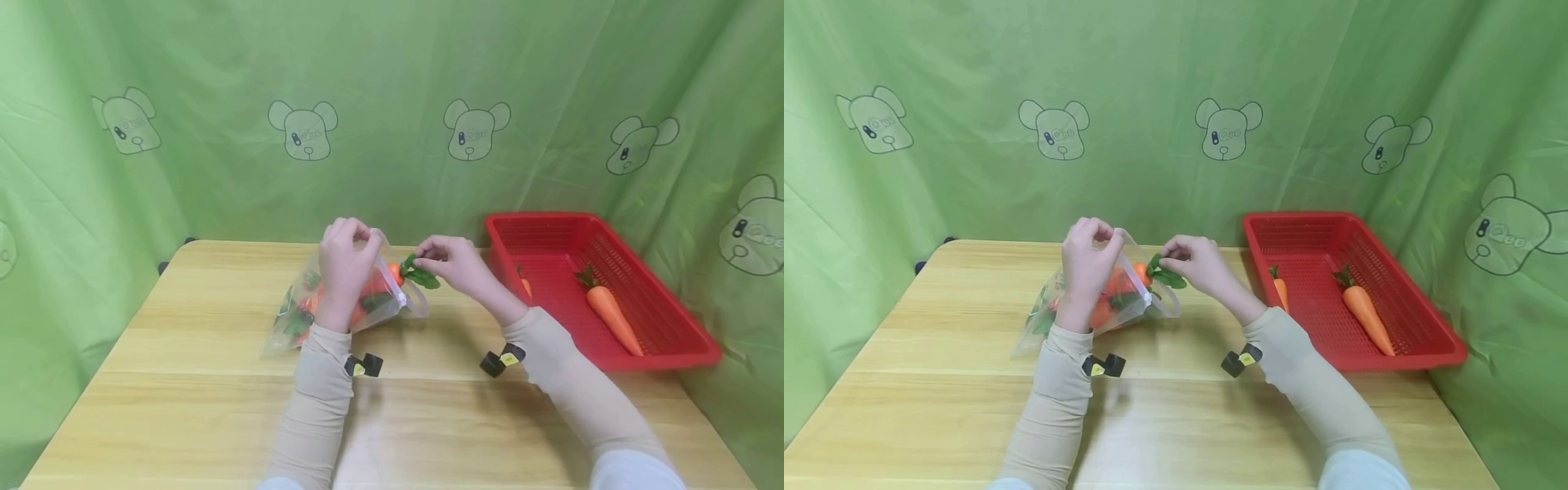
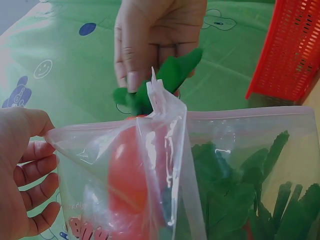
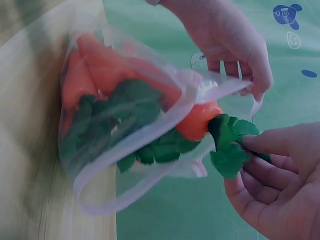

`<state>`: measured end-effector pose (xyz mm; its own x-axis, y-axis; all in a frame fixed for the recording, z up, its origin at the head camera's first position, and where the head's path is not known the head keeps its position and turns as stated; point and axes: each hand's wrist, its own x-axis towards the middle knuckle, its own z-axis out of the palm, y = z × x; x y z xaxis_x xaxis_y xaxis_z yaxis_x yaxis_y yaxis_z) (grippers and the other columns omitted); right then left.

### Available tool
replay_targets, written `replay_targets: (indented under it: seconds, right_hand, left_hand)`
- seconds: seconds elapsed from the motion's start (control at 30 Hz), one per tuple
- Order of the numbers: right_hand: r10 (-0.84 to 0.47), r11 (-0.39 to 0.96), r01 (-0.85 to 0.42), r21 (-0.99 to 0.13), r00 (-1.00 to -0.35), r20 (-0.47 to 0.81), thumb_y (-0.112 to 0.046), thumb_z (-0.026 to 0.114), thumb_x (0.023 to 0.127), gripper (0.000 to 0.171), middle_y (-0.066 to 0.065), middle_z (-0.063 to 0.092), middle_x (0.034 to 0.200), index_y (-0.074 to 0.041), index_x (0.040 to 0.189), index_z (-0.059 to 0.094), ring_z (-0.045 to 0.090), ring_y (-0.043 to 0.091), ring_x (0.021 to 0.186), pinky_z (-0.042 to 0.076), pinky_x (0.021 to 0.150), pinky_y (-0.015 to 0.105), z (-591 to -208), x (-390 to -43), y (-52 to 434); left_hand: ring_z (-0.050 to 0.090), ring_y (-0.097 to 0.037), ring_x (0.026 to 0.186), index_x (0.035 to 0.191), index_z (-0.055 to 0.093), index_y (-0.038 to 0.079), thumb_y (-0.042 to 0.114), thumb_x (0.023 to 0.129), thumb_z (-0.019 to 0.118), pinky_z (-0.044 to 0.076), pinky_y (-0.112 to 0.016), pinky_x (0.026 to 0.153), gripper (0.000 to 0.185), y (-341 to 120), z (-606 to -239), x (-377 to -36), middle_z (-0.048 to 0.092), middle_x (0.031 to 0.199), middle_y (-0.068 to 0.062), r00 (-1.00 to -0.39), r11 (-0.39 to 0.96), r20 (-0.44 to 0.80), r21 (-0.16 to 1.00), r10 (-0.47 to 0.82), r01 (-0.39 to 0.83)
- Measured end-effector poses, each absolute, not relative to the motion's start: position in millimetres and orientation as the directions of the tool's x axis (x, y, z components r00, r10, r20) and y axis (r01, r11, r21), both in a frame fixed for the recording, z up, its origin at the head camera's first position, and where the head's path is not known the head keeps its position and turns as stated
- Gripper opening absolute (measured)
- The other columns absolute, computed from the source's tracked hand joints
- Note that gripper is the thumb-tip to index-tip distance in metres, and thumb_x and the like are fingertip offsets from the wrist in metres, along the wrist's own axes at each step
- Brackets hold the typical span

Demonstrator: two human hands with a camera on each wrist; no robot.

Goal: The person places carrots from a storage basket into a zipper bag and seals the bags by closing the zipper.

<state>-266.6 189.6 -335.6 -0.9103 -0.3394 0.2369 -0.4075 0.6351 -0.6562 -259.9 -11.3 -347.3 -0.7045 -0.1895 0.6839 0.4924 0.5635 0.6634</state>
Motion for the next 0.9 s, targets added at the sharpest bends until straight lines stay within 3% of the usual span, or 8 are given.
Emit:
replay_targets:
  seconds: [0.2,0.37,0.6,0.77,0.9]
  right_hand:
    - [-0.428,0.498,-0.391,-0.774,-0.887,0.173,-0.006,0.066,0.089,0.022,0.017,0.073,0.103,-0.001,0.11,0.064,0.071,0.027,0.095,0.058,0.081,0.034,-332,-263,182]
    - [-0.458,0.452,-0.382,-0.806,-0.875,0.157,-0.002,0.064,0.09,0.03,0.023,0.07,0.109,0.003,0.119,0.058,0.069,0.035,0.098,0.059,0.081,0.035,-331,-262,182]
    - [-0.458,0.655,-0.402,-0.64,-0.885,0.087,-0.011,0.07,0.085,0.024,0.01,0.068,0.092,-0.004,0.107,0.065,0.063,0.021,0.085,0.054,0.066,0.027,-334,-264,194]
    - [-0.558,0.729,-0.445,-0.52,-0.826,-0.075,-0.019,0.067,0.088,0.017,0.005,0.07,0.088,-0.005,0.098,0.069,0.06,0.014,0.079,0.051,0.069,0.027,-342,-265,201]
    - [-0.6,0.733,-0.446,-0.514,-0.78,-0.178,-0.022,0.064,0.091,0.019,0.002,0.069,0.082,-0.005,0.093,0.071,0.057,0.012,0.074,0.049,0.067,0.027,-346,-265,203]
  left_hand:
    - [0.059,-0.027,0.083,0.075,0.063,0.004,0.015,0.082,0.067,0.049,-0.037,0.08,0.014,-11,-348,-260,0.066,0.084,-0.011,-0.699,0.564,0.689,0.661,-0.193,0.496]
    - [0.058,-0.026,0.083,0.075,0.063,0.005,0.015,0.083,0.066,0.048,-0.036,0.08,0.014,-12,-348,-260,0.066,0.085,-0.011,-0.705,0.56,0.683,0.666,-0.191,0.494]
    - [0.058,-0.026,0.083,0.075,0.063,0.004,0.015,0.082,0.066,0.048,-0.036,0.08,0.013,-12,-349,-260,0.065,0.084,-0.011,-0.711,0.548,0.675,0.677,-0.195,0.492]
    - [0.058,-0.026,0.084,0.075,0.063,0.003,0.014,0.082,0.067,0.049,-0.036,0.08,0.013,-11,-347,-259,0.065,0.084,-0.011,-0.718,0.546,0.668,0.682,-0.196,0.487]
    - [0.058,-0.027,0.084,0.075,0.063,0.003,0.014,0.082,0.068,0.049,-0.037,0.08,0.013,-11,-347,-259,0.065,0.084,-0.012,-0.717,0.548,0.669,0.681,-0.196,0.486]
